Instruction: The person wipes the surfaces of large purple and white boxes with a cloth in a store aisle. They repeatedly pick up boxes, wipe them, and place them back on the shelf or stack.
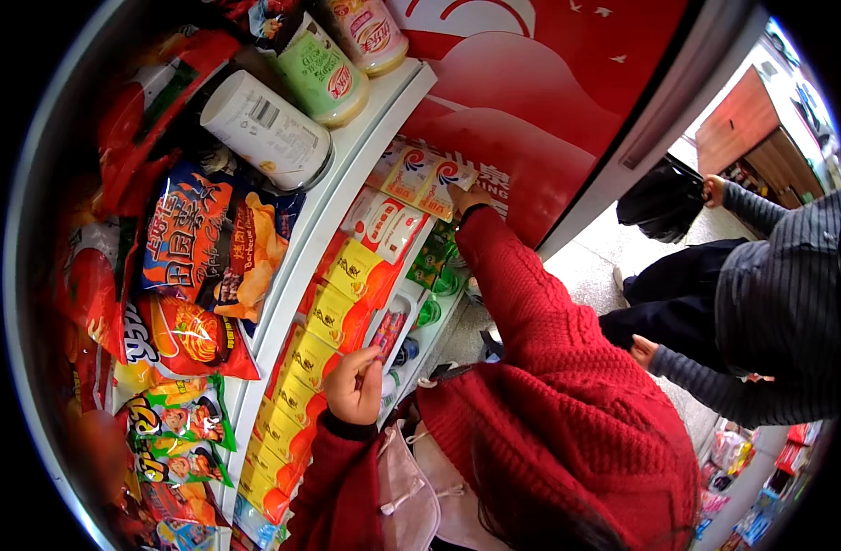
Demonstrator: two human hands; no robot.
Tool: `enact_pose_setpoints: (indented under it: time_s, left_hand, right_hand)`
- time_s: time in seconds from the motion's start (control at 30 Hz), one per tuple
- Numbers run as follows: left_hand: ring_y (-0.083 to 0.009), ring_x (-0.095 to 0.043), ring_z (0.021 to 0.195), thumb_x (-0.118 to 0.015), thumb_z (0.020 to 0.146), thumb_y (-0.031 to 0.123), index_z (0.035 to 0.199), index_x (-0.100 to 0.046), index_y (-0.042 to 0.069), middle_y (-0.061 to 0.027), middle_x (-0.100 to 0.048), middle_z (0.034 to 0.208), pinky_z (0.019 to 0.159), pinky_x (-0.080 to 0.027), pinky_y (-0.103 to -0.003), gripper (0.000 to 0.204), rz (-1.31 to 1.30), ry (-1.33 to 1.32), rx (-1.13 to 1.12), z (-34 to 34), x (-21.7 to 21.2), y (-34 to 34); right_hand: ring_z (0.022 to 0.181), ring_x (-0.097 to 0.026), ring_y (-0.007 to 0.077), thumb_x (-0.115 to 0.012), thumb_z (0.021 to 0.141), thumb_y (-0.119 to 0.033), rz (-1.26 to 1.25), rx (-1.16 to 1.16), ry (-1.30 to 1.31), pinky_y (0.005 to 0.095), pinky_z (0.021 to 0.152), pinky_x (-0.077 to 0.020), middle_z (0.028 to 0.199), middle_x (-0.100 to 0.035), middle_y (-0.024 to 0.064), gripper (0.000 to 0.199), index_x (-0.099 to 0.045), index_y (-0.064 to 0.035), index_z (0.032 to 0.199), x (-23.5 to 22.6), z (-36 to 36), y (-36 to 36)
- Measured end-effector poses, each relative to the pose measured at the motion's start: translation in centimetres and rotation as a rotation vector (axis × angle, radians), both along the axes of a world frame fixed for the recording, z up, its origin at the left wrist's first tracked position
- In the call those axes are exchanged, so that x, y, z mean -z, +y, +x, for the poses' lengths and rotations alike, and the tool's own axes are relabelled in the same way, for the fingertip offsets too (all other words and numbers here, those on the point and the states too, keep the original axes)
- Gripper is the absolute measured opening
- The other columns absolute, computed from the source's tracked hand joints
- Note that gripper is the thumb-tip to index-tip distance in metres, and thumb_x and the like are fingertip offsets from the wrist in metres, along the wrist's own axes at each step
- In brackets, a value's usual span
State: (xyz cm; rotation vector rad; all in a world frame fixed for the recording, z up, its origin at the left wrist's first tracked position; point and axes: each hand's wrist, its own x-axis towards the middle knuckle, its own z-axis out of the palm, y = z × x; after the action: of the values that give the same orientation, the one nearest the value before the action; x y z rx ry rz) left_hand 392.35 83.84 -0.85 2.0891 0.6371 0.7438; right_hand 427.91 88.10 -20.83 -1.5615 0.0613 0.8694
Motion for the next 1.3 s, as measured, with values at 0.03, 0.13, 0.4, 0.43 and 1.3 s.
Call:
enact_pose_setpoints:
  time_s: [0.03, 0.13, 0.4, 0.43, 1.3]
  left_hand:
    - [-0.0104, -0.054, 0.055, -0.059, 0.08, 0.001, 0.097, -0.06, 0.0, -0.0065, -0.059, 0.067, 0.052, -0.043, -0.023, 0.017, 0.014, 0.024, 0.0, 0.3, 0.3, -0.2]
    - [-0.0127, -0.054, 0.054, -0.059, 0.08, 0.002, 0.096, -0.061, 0.001, -0.0076, -0.06, 0.068, 0.052, -0.044, -0.024, 0.016, 0.012, 0.077, 0.029, 2.7, 0.1, -0.4]
    - [-0.0063, -0.052, 0.072, -0.055, 0.086, 0.005, 0.106, -0.055, -0.001, -0.0018, -0.055, 0.08, 0.068, -0.044, -0.021, 0.021, -0.41, 0.091, 0.054, 8.6, 6.7, 0.7]
    - [-0.008, -0.054, 0.079, -0.054, 0.087, 0.009, 0.112, -0.052, -0.001, -0.0041, -0.056, 0.089, 0.072, -0.044, -0.021, 0.027, -0.533, 0.056, 0.076, 8.7, 8.0, 1.0]
    - [-0.0285, -0.051, 0.11, -0.052, 0.088, 0.021, 0.124, -0.044, 0.004, -0.0123, -0.049, 0.125, 0.093, -0.043, -0.043, 0.04, -0.957, -0.835, -0.147, 14.3, 5.0, 2.9]
  right_hand:
    - [0.068, -0.062, 0.0179, -0.064, 0.08, -0.02, 0.284, 0.126, 0.058, 0.0309, 0.054, -0.0503, 0.084, -0.065, 0.0091, 0.023, -0.061, -0.0011, 0.093, 1.8, -0.6, 1.1]
    - [0.071, -0.063, 0.0205, -0.063, 0.083, -0.015, 0.24, 0.071, 0.1, 0.0344, 0.059, -0.0541, 0.088, -0.064, 0.0112, 0.022, -0.058, 0.0013, 0.097, 2.1, 0.1, 0.8]
    - [0.09, -0.061, 0.0223, -0.056, 0.088, -0.016, 0.691, 0.16, 0.421, 0.0396, 0.078, -0.0526, 0.1, -0.062, 0.0104, 0.02, -0.056, -0.0022, 0.102, 0.8, 2.6, -2.8]
    - [0.093, -0.06, 0.0208, -0.054, 0.089, -0.014, 0.677, 0.167, 0.426, 0.0375, 0.079, -0.0517, 0.102, -0.062, 0.0069, 0.021, -0.054, -0.0031, 0.107, -0.3, 2.4, -3.8]
    - [0.074, -0.061, 0.0141, -0.052, 0.09, -0.015, 0.389, -0.117, -0.141, 0.0268, 0.068, -0.0498, 0.089, -0.064, 0.0094, 0.016, -0.058, -0.0005, 0.094, -8.5, 1.6, -25.0]
